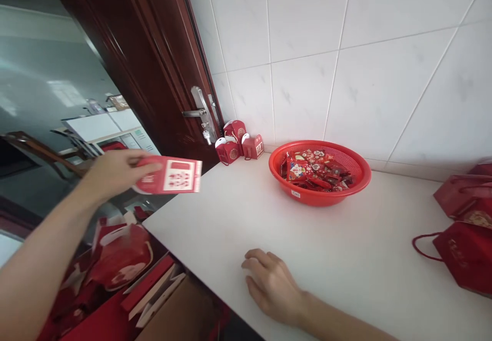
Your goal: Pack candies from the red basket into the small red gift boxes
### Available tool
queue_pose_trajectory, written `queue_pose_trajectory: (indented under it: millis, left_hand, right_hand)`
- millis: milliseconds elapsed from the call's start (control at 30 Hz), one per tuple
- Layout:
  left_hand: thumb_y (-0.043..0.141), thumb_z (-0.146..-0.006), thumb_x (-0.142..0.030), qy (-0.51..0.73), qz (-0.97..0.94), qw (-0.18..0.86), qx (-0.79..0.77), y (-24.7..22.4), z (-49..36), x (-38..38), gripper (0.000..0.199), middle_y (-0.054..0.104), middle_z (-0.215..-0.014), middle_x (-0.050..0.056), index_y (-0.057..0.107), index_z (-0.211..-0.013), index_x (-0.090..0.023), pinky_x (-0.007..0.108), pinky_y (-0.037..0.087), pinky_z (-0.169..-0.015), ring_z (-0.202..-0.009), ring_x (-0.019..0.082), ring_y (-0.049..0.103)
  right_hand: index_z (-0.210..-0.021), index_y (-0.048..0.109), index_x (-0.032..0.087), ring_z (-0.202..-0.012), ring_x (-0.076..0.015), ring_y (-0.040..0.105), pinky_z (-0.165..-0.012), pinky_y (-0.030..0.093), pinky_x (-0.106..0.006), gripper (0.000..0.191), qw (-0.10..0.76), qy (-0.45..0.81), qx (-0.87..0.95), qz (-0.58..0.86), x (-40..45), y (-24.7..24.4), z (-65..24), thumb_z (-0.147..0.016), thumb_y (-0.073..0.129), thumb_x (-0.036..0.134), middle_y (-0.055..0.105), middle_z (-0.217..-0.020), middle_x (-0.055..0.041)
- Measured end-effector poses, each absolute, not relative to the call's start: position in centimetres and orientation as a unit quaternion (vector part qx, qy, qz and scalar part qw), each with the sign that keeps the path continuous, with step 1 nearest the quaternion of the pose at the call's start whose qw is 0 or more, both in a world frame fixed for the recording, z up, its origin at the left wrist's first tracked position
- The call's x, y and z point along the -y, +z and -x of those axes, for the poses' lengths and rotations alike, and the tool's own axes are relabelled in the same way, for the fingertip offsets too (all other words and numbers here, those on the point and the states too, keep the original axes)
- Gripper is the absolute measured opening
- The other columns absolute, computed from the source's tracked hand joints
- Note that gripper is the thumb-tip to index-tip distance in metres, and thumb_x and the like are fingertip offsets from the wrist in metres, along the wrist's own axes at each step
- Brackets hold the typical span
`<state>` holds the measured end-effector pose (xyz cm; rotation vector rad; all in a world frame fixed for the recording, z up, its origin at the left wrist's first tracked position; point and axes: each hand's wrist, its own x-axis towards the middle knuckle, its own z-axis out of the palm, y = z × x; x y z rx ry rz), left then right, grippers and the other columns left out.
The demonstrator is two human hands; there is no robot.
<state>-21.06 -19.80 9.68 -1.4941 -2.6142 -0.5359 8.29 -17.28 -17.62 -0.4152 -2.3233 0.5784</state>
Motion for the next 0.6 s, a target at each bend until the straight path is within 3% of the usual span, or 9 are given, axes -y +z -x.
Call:
queue_pose_trajectory:
  millis: [133, 200, 367, 500, 600]
  left_hand:
    - [0.067, -0.08, -0.036, -0.254, 0.559, -0.125, 0.779, 8.6, 16.5, 15.1, 0.056, 0.079, -0.09, -0.003, 0.062, -0.132, -0.015, 0.027, 0.054, -0.078, -0.083, 0.021, 0.072]
    - [0.066, -0.077, -0.03, -0.243, 0.599, -0.181, 0.741, 7.5, 14.0, 13.4, 0.051, 0.079, -0.084, -0.002, 0.067, -0.126, -0.015, 0.027, 0.055, -0.075, -0.078, 0.02, 0.073]
    - [0.063, -0.072, -0.016, -0.142, 0.706, -0.161, 0.675, 4.3, 8.3, 10.3, 0.035, 0.081, -0.1, 0.005, 0.078, -0.104, -0.018, 0.029, 0.057, -0.074, -0.089, 0.025, 0.076]
    - [0.059, -0.073, -0.01, -0.105, 0.798, -0.149, 0.575, 2.2, 4.4, 8.7, 0.037, 0.08, -0.11, 0.005, 0.078, -0.105, -0.019, 0.029, 0.056, -0.082, -0.098, 0.024, 0.075]
    - [0.057, -0.078, -0.009, -0.082, 0.869, -0.167, 0.459, 1.2, 2.0, 8.6, 0.041, 0.079, -0.113, 0.006, 0.076, -0.113, -0.019, 0.029, 0.054, -0.086, -0.102, 0.023, 0.074]
  right_hand:
    - [-0.115, 0.056, 0.022, -0.064, -0.0136, 0.061, -0.068, 0.055, -0.031, 0.024, 0.415, 0.278, 0.839, 0.216, 16.1, -16.4, -9.2, -0.093, 0.049, 0.015, 0.069, -0.112, -0.0082]
    - [-0.118, 0.053, 0.022, -0.061, -0.0127, 0.058, -0.066, 0.055, -0.031, 0.023, 0.453, 0.271, 0.812, 0.25, 15.5, -15.7, -10.1, -0.095, 0.051, 0.02, 0.067, -0.109, -0.0075]
    - [-0.122, 0.047, 0.023, -0.066, -0.0143, 0.06, -0.063, 0.055, -0.03, 0.034, 0.501, 0.242, 0.756, 0.345, 14.6, -14.2, -13.0, -0.093, 0.061, 0.034, 0.063, -0.1, -0.0047]
    - [-0.119, 0.051, 0.023, -0.067, -0.0158, 0.06, -0.064, 0.055, -0.03, 0.031, 0.509, 0.259, 0.724, 0.385, 14.5, -13.6, -15.0, -0.094, 0.061, 0.04, 0.062, -0.089, -0.0013]
    - [-0.12, 0.053, 0.024, -0.069, -0.0163, 0.06, -0.067, 0.056, -0.032, 0.029, 0.525, 0.276, 0.703, 0.393, 14.4, -13.4, -16.2, -0.097, 0.057, 0.042, 0.065, -0.094, -0.0027]
